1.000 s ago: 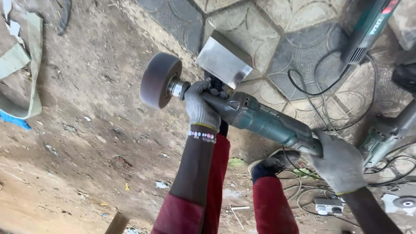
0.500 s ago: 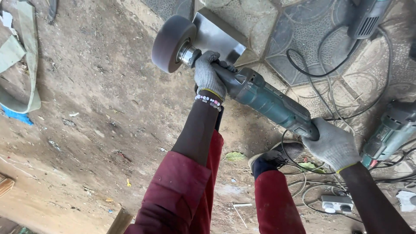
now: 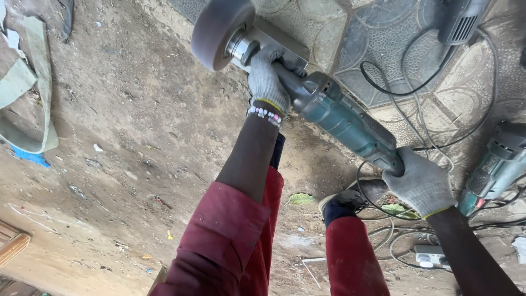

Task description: Polishing the surfaces and edges of a small metal box using a handheld power polisher

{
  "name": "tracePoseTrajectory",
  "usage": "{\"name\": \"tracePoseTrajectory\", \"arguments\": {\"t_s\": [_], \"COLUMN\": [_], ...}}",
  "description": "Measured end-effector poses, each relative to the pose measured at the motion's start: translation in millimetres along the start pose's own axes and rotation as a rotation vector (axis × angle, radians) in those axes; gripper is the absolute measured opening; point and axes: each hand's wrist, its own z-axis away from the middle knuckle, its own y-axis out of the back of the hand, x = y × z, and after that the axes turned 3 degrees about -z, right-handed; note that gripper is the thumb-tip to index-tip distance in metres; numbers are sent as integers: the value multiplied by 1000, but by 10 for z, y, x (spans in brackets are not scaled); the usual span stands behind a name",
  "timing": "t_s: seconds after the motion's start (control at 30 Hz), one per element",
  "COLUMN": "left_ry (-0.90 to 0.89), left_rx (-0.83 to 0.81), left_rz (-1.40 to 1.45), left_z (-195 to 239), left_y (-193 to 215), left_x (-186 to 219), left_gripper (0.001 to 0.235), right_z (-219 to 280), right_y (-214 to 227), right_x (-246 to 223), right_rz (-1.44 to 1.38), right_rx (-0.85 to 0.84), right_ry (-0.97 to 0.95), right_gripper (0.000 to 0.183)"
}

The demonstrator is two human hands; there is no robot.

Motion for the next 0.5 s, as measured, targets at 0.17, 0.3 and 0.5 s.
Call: {"name": "tracePoseTrajectory", "arguments": {"t_s": [0.17, 0.3, 0.5], "left_ry": [14, -14, 146], "left_rx": [335, 411, 557], "left_rz": [-24, 16, -340], "left_z": [176, 234, 378], "left_y": [359, 457, -93], "left_x": [31, -11, 180], "left_gripper": [15, 17, 5], "right_z": [-30, -66, 1], "right_y": [-248, -365, -91], "right_x": [62, 69, -36], "right_rz": [97, 152, 82], "right_rx": [-53, -94, -118], "right_ry": [59, 65, 13], "right_gripper": [32, 31, 35]}}
